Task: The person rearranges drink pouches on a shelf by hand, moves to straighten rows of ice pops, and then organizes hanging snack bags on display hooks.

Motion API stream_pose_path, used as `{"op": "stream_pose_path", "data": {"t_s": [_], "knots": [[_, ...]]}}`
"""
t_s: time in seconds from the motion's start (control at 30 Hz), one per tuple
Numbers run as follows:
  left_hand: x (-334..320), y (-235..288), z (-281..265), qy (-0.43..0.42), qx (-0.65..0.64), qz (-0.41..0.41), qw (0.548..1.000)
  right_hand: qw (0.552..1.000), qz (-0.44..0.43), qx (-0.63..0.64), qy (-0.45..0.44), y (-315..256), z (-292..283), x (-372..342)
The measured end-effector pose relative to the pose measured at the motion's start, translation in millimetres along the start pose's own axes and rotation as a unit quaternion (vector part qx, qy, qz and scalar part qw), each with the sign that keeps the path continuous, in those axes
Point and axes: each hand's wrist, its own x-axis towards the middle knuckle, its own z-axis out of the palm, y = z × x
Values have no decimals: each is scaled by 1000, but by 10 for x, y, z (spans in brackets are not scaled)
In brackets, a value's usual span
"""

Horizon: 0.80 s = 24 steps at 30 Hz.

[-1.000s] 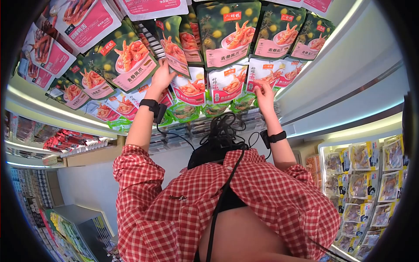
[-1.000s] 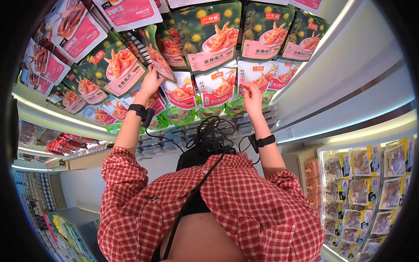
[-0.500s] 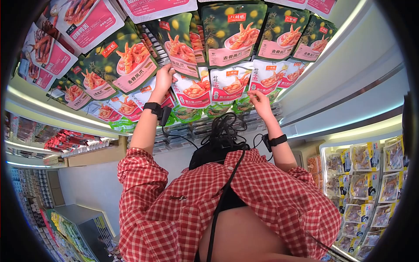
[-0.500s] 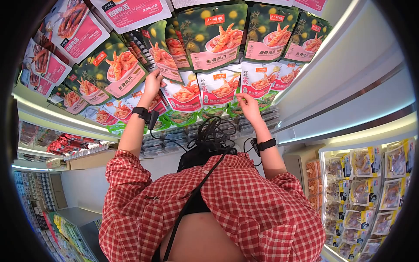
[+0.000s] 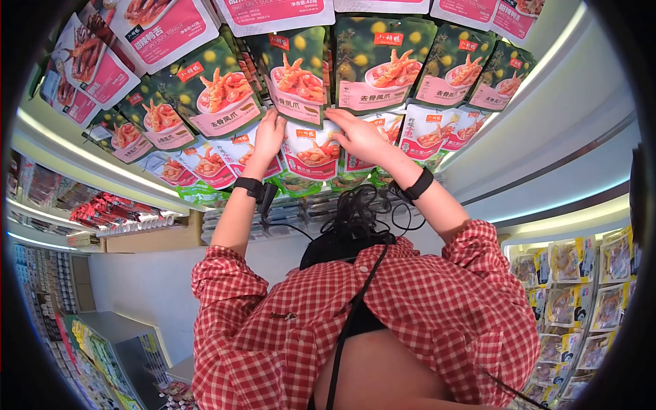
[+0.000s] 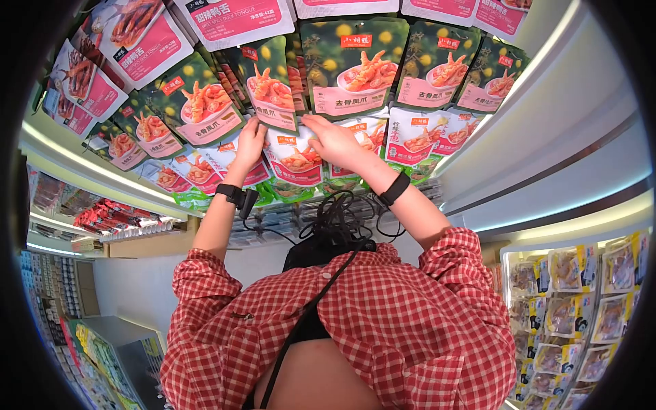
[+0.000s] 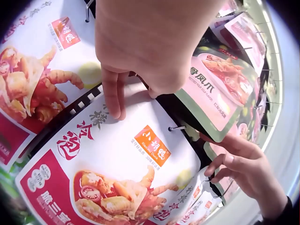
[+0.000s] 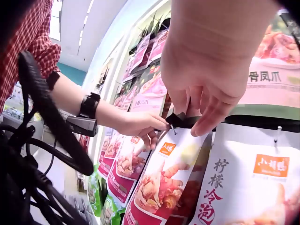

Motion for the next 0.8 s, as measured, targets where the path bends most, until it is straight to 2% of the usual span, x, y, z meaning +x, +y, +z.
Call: {"op": "stream_pose_path", "data": {"t_s": [0.03,0.1,0.13,0.17,0.27,0.3,0.4,0.5,0.7,0.8], "knots": [[44,13,-23,-30,55,-40,997,999,-24,-31,-1,-30,51,95],[122,-111,14,24,122,45,991,994,4,-80,-73,-113,136,232],[192,-269,66,71,173,124,975,988,17,-106,-109,-150,165,299],[252,-326,96,127,228,196,945,989,9,-113,-95,-145,236,337],[299,-217,106,54,140,-52,987,980,29,-163,-113,-106,359,401],[314,-117,77,29,133,-73,988,981,19,-172,-82,-86,397,394],[373,-68,78,12,148,-110,983,980,6,-185,-78,-67,393,379],[389,-107,130,80,88,-89,989,977,4,-196,-81,-23,391,366],[422,-205,136,110,67,-44,991,987,-18,-152,-44,-1,386,362],[417,-218,129,83,56,-88,991,987,-25,-155,-39,42,414,360]]}}
